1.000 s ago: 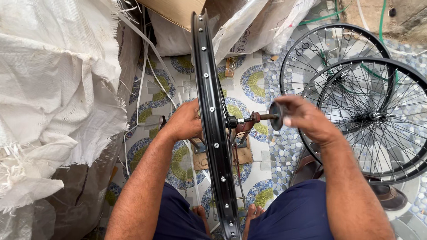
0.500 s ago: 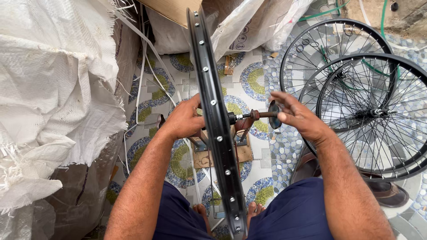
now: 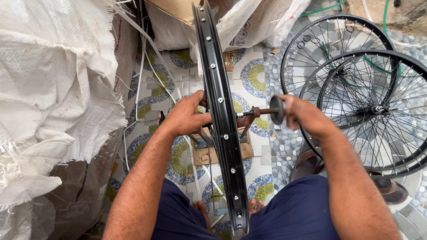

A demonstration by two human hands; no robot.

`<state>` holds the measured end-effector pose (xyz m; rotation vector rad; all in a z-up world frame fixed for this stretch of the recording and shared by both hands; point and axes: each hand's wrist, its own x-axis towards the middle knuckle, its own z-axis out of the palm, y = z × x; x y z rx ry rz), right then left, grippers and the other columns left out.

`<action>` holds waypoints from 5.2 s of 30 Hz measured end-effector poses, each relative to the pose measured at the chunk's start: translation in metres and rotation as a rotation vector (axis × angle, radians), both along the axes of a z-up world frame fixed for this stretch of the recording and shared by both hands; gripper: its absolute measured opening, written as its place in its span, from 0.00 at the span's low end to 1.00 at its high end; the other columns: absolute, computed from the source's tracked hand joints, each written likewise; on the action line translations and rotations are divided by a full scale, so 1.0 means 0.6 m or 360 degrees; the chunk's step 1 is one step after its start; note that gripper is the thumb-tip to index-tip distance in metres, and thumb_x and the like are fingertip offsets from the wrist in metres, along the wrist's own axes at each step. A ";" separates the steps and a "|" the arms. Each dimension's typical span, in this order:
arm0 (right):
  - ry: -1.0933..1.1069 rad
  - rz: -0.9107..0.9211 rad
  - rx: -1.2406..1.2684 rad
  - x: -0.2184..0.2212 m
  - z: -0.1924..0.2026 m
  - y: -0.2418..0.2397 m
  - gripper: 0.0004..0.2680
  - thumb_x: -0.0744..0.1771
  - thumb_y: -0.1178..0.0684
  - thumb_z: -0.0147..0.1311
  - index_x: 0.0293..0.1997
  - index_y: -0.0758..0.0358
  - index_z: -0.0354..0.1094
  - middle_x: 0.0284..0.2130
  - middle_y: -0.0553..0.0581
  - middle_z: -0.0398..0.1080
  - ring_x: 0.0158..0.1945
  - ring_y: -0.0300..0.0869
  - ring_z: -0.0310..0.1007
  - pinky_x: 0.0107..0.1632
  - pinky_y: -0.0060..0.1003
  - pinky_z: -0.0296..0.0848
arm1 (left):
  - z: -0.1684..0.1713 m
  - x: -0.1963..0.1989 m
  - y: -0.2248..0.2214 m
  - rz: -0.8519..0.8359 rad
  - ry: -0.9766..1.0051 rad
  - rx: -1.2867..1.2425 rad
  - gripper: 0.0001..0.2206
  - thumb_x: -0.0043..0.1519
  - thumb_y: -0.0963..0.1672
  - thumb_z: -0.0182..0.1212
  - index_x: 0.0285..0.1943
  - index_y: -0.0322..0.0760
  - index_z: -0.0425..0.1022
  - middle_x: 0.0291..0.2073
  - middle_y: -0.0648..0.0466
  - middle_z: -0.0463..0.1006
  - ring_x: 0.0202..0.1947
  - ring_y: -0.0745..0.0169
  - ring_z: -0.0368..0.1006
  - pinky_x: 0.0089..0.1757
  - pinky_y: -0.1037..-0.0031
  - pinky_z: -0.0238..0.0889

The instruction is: The person puts a bicycle wheel into a truing stand and adjusts the spokes using a wrench.

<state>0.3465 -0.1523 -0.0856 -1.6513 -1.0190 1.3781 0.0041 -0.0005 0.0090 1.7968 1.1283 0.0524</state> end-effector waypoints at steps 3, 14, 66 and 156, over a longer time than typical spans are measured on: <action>-0.0096 -0.0209 0.0133 -0.007 -0.019 0.007 0.22 0.76 0.36 0.42 0.69 0.65 0.71 0.25 0.55 0.59 0.27 0.40 0.58 0.33 0.35 0.62 | -0.002 -0.002 -0.001 0.0012 -0.0231 -0.0005 0.25 0.52 0.49 0.69 0.56 0.33 0.70 0.46 0.45 0.81 0.22 0.58 0.82 0.23 0.67 0.77; -0.0309 0.0038 0.0488 -0.011 0.005 -0.003 0.22 0.68 0.43 0.50 0.69 0.61 0.61 0.36 0.68 0.67 0.37 0.51 0.69 0.40 0.47 0.70 | -0.029 -0.006 0.006 -0.0049 -0.0111 0.0238 0.25 0.49 0.50 0.71 0.52 0.34 0.75 0.42 0.46 0.83 0.32 0.58 0.82 0.35 0.66 0.73; -0.2006 -0.0460 0.1471 -0.245 0.067 -0.104 0.19 0.68 0.38 0.62 0.47 0.69 0.73 0.35 0.66 0.74 0.39 0.56 0.76 0.45 0.46 0.75 | -0.053 -0.003 -0.019 -0.0191 -0.0250 -0.0011 0.20 0.52 0.48 0.72 0.49 0.35 0.76 0.39 0.48 0.85 0.38 0.62 0.81 0.42 0.69 0.75; -0.1051 -0.0382 0.1553 -0.208 0.032 -0.064 0.14 0.64 0.53 0.65 0.42 0.78 0.66 0.36 0.70 0.67 0.37 0.49 0.72 0.36 0.39 0.78 | -0.091 -0.110 0.008 0.0444 0.0009 0.0898 0.18 0.59 0.51 0.71 0.46 0.34 0.79 0.31 0.43 0.83 0.33 0.47 0.81 0.38 0.58 0.71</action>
